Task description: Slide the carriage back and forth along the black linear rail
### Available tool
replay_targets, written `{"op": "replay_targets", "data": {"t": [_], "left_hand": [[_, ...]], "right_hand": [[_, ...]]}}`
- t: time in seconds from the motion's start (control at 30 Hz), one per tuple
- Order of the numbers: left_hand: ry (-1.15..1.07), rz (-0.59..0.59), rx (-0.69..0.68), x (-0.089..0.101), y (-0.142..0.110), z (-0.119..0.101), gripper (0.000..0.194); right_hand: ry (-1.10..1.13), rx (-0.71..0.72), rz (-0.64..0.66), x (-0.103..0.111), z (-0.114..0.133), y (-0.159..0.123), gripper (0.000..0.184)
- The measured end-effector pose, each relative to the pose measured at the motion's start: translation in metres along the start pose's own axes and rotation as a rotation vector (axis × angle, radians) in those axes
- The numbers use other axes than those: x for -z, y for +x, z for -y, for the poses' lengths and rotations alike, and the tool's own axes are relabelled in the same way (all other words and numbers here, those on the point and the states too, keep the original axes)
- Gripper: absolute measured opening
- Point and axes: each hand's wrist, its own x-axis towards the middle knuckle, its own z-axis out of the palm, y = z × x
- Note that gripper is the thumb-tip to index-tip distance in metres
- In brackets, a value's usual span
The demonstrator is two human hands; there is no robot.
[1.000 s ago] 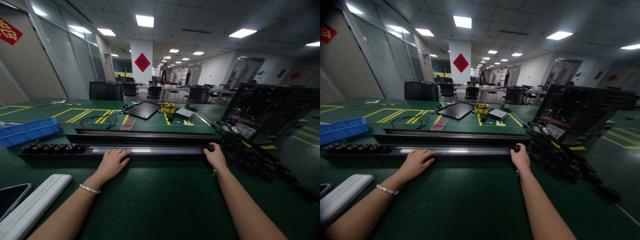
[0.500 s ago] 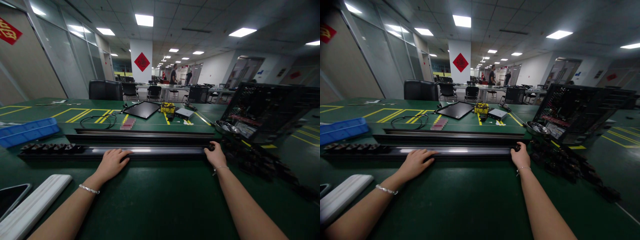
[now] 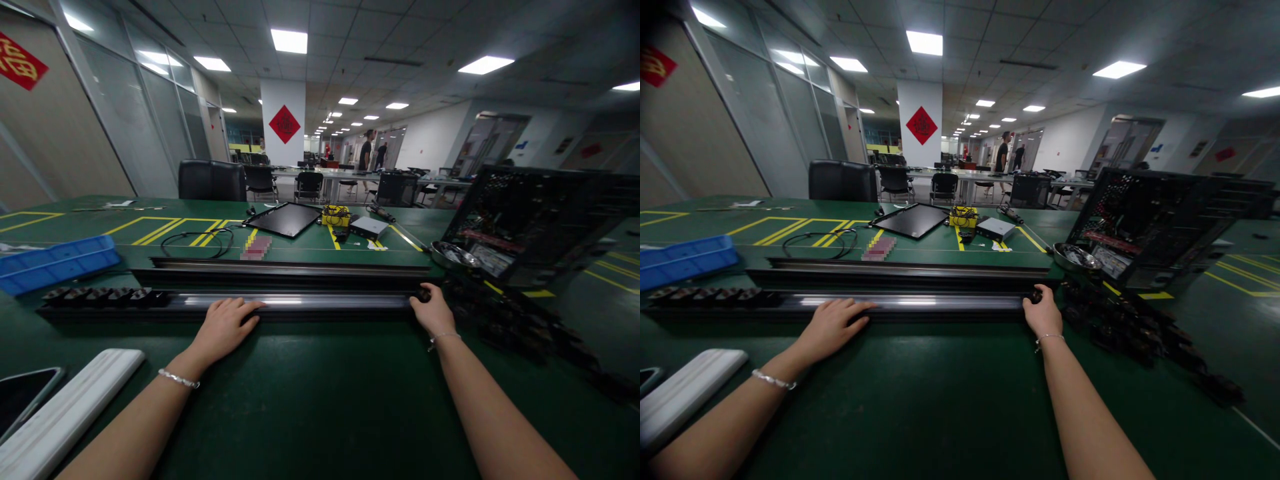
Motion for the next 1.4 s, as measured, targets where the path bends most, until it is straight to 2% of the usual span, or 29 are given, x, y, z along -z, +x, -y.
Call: {"op": "replay_targets", "data": {"t": [0.27, 0.63, 1.4], "left_hand": [[0.000, 0.004, 0.004, -0.0003, 0.0003, 0.0000, 0.037], [0.014, -0.008, -0.005, -0.0006, 0.0002, 0.0003, 0.036], [0.006, -0.031, -0.015, -0.0018, 0.0002, 0.0003, 0.035]], "right_hand": [[0.000, 0.018, -0.017, -0.0021, -0.0040, 0.0012, 0.044], [0.015, -0.011, -0.013, -0.0012, -0.0051, 0.0025, 0.054], [-0.006, 0.018, -0.054, -0.0054, -0.0084, 0.0057, 0.054]]}}
